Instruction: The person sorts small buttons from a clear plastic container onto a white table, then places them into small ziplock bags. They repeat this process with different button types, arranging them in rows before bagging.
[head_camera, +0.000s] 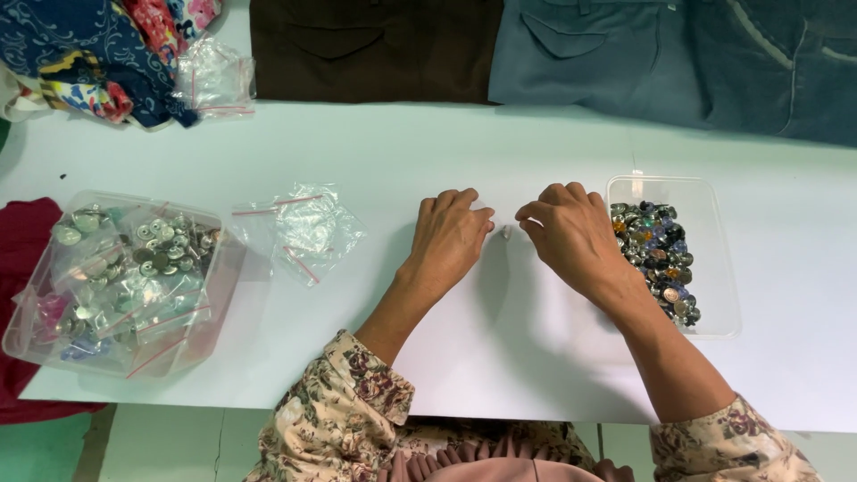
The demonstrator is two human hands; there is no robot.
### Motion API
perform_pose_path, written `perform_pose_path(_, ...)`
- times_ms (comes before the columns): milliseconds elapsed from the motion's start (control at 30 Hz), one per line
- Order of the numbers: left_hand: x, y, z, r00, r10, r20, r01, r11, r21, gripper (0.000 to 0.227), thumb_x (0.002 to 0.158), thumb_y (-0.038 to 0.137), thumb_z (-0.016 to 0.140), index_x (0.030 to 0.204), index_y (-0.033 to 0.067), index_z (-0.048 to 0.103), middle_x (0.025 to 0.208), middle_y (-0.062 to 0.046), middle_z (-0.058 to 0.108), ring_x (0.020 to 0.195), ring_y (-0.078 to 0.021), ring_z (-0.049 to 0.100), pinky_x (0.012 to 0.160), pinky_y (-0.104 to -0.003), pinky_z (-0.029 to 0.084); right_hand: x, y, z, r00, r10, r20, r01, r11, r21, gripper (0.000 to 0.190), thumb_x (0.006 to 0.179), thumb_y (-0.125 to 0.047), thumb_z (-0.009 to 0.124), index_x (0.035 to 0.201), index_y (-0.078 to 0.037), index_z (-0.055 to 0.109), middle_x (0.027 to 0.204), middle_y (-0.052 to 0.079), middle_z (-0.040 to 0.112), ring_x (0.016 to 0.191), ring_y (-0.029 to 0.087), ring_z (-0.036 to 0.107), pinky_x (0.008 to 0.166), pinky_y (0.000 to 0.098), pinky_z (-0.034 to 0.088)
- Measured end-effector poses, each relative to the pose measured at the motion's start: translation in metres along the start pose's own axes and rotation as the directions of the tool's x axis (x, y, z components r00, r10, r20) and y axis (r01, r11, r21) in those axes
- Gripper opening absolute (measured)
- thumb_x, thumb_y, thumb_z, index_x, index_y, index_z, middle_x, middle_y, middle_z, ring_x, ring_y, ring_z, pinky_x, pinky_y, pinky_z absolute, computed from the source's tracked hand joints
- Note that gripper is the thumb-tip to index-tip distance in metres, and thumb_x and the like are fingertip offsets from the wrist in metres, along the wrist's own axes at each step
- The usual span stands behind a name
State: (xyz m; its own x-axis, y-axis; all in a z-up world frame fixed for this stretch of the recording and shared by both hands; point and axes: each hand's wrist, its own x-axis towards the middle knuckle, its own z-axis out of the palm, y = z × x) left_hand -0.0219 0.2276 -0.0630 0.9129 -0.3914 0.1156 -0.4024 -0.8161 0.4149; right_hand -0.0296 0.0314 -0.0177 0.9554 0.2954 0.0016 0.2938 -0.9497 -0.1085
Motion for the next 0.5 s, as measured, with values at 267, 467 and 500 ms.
perform_pose_path(267, 0.02, 0.053, -0.016, 0.977, 0.162, -0.14, -0.174, 0.982, -0.073, 0.02, 0.095, 0.018, 0.069, 0.112, 0.0141, 0.079, 0.123, -0.011, 0.065, 0.12, -0.0316, 0.057, 0.093, -0.047, 0.045, -0.047, 0.066, -0.053, 0.984, 0.018, -0.175, 0.0, 0.995, 0.099, 0.019, 0.097, -0.02, 0.072, 0.114, -0.016, 0.079, 0.105, 0.011, 0.07, 0.098, 0.033, 0.061, 0.085, 0.0444, 0.047)
perform_pose_path(467, 0.04, 0.126, 0.003, 0.93, 0.332, -0.155, -0.354, 0.924, -0.142, 0.013, 0.088, 0.019, 0.077, 0.1, 0.0154, 0.08, 0.12, -0.011, 0.066, 0.112, -0.0321, 0.058, 0.09, -0.047, 0.046, -0.103, 0.112, -0.061, 0.972, 0.108, -0.208, -0.098, 0.993, 0.058, 0.017, 0.095, -0.019, 0.076, 0.111, -0.019, 0.081, 0.108, 0.007, 0.071, 0.095, 0.033, 0.06, 0.085, 0.0451, 0.045)
perform_pose_path(500, 0.041, 0.138, 0.006, 0.927, 0.357, -0.113, -0.371, 0.915, -0.159, 0.01, 0.088, 0.016, 0.076, 0.096, 0.014, 0.081, 0.114, -0.012, 0.069, 0.107, -0.0322, 0.061, 0.089, -0.046, 0.047, -0.111, 0.117, -0.059, 0.976, 0.141, -0.168, -0.141, 0.99, 0.013, 0.016, 0.092, -0.021, 0.077, 0.107, -0.023, 0.081, 0.11, 0.005, 0.071, 0.097, 0.033, 0.059, 0.086, 0.0448, 0.045)
